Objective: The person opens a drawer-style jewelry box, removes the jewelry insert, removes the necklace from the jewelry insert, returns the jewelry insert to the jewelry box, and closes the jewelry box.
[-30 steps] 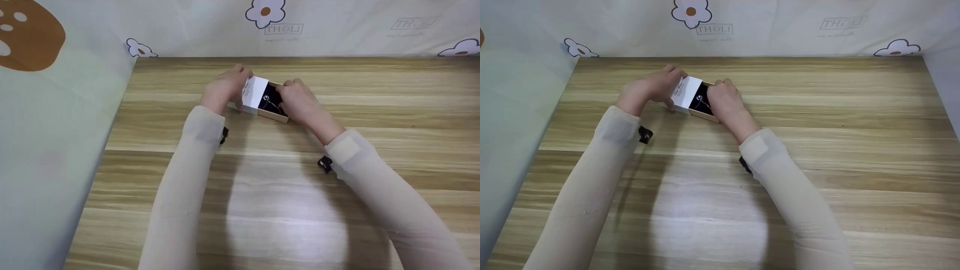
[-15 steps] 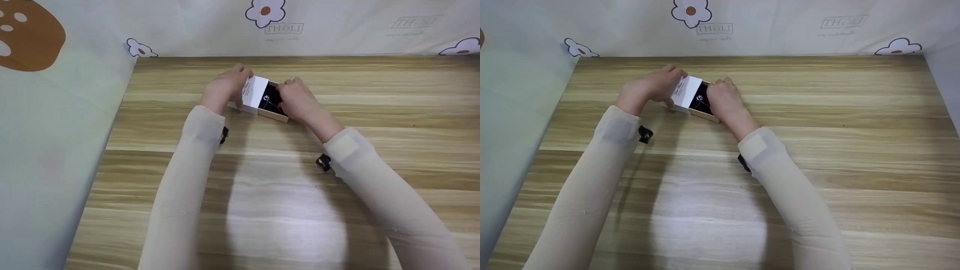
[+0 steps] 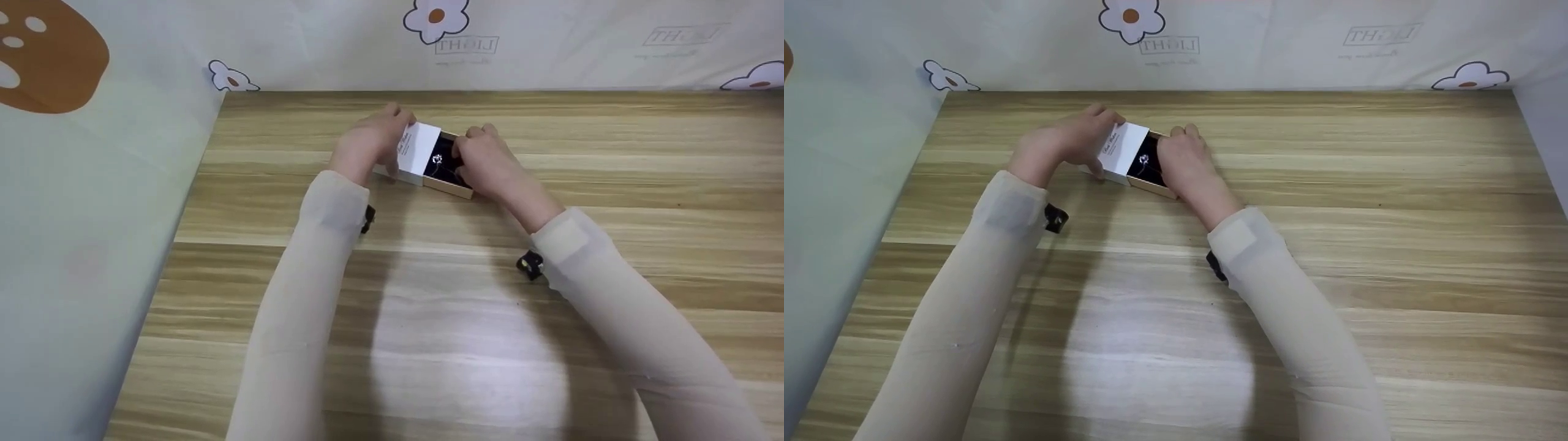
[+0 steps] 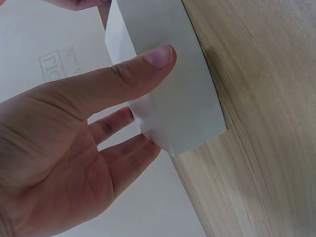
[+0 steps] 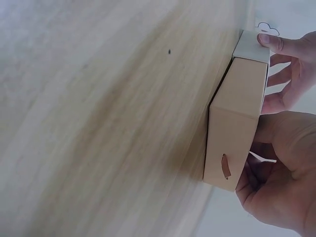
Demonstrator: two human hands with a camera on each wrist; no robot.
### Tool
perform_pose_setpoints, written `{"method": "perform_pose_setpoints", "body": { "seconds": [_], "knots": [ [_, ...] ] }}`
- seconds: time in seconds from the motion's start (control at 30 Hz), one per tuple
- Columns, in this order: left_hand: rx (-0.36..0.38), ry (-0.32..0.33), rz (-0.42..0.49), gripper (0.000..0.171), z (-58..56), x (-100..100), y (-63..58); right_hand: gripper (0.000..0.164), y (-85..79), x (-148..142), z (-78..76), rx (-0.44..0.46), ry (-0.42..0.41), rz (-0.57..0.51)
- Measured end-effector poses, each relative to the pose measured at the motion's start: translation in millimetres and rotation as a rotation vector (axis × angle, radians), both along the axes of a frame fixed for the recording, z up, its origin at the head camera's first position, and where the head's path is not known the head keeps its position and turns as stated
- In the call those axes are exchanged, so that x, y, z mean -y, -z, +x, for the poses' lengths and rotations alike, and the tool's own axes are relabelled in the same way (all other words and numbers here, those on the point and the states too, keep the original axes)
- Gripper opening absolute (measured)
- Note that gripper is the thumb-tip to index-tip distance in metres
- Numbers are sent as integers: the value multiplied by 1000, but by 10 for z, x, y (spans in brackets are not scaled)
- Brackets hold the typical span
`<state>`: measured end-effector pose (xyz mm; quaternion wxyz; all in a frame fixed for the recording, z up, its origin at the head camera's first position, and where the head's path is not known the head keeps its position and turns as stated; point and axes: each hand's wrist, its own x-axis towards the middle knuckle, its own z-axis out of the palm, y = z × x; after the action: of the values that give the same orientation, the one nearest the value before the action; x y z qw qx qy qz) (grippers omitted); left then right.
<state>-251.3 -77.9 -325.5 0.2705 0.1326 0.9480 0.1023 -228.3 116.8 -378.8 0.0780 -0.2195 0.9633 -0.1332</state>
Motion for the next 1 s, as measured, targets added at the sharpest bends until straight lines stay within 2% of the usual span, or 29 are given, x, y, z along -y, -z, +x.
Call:
{"method": "perform_pose_setpoints", "body": {
  "seconds": [0.2,0.4,0.83,1.0],
  "knots": [
    [3,-4,-4,93,-3,3,2,29,17,-31,1,20,8,-62],
    [-5,15,-1,96,-7,10,17,29,-3,-58,-9,89,48,-121],
    [-1,0,-8,96,-8,3,36,39,-43,-96,-43,275,112,-270],
    [-8,13,-15,95,-8,-8,3,38,-62,-113,-55,276,107,-310]
  ]
}}
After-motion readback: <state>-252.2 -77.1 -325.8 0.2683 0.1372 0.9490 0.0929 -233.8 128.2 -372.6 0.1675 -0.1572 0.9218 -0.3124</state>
